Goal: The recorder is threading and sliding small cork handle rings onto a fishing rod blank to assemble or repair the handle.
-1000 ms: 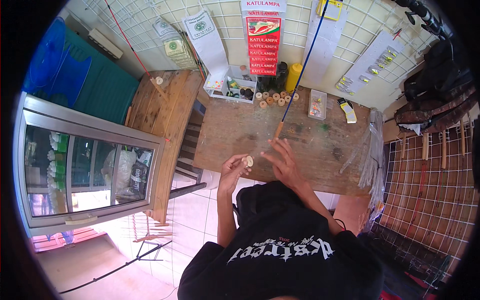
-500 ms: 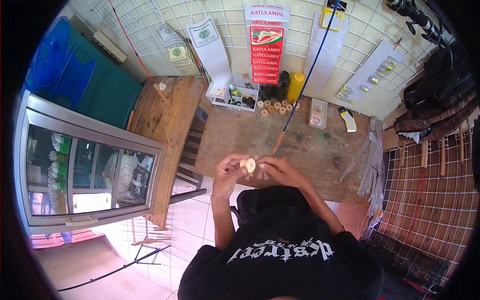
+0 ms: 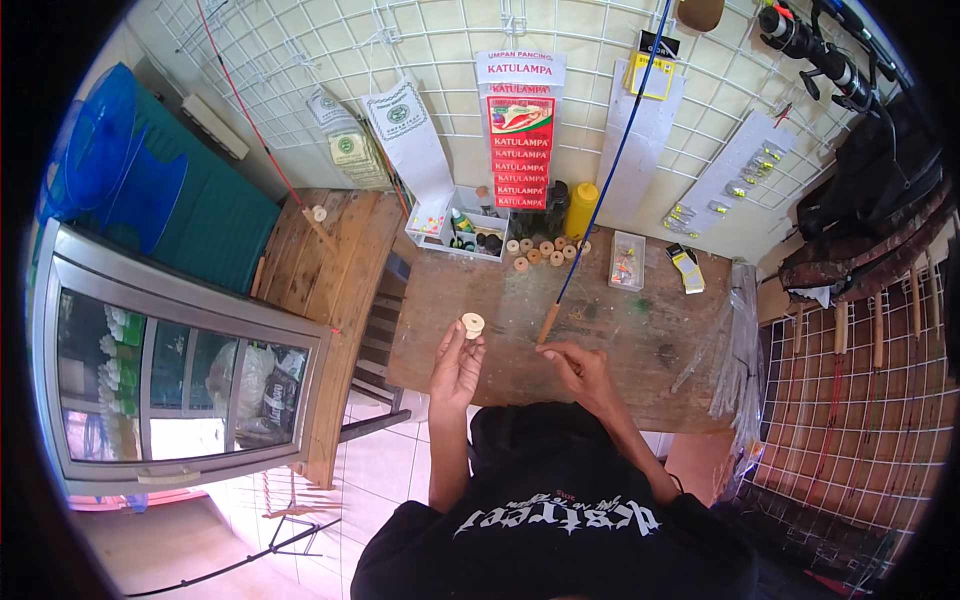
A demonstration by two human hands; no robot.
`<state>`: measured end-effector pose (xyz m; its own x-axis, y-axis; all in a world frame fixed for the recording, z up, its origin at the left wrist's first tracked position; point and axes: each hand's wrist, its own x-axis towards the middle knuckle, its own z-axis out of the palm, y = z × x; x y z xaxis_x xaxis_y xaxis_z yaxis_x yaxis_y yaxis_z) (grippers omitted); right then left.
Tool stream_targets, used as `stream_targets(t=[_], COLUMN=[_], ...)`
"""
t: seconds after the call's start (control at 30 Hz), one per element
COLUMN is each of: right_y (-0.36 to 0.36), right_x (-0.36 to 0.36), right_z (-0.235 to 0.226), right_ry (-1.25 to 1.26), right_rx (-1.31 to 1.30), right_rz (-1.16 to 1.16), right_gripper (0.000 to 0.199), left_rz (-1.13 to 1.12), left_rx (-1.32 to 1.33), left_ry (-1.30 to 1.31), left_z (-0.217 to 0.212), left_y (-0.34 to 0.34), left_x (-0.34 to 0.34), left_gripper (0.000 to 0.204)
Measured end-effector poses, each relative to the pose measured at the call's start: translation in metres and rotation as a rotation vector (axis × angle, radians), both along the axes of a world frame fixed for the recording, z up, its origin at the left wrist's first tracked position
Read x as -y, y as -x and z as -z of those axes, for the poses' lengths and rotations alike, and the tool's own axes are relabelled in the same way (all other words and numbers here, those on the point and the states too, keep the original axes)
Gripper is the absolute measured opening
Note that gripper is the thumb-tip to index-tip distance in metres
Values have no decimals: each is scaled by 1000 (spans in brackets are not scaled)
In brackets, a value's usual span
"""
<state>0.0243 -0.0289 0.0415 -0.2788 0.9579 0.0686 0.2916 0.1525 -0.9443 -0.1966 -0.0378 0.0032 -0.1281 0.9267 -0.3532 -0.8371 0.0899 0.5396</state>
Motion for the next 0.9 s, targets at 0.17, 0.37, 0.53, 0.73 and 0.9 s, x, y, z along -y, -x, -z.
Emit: stream_targets(t=[0.17, 0.37, 0.53, 0.73, 0.9], right_y=[-9, -15, -15, -8, -3], right_x=[-11, -18, -10, 4, 9], right_z=[15, 22, 26, 20, 8], right_ry=[15, -50, -75, -151, -298], right_rx=[-92, 10, 178, 207, 190], right_rz=[313, 442, 405, 224, 61], right_gripper=[14, 14, 13, 14, 17], left_rz=[151, 326, 185, -40, -83], left_rx=[-183, -234, 163, 232, -305], left_ry=[-71, -129, -25, 85, -10], left_z=[3, -5, -2, 13, 7], left_y=[9, 16, 10, -5, -27], left_x=[-2, -1, -9, -25, -25], left_gripper=[25, 30, 24, 17, 24])
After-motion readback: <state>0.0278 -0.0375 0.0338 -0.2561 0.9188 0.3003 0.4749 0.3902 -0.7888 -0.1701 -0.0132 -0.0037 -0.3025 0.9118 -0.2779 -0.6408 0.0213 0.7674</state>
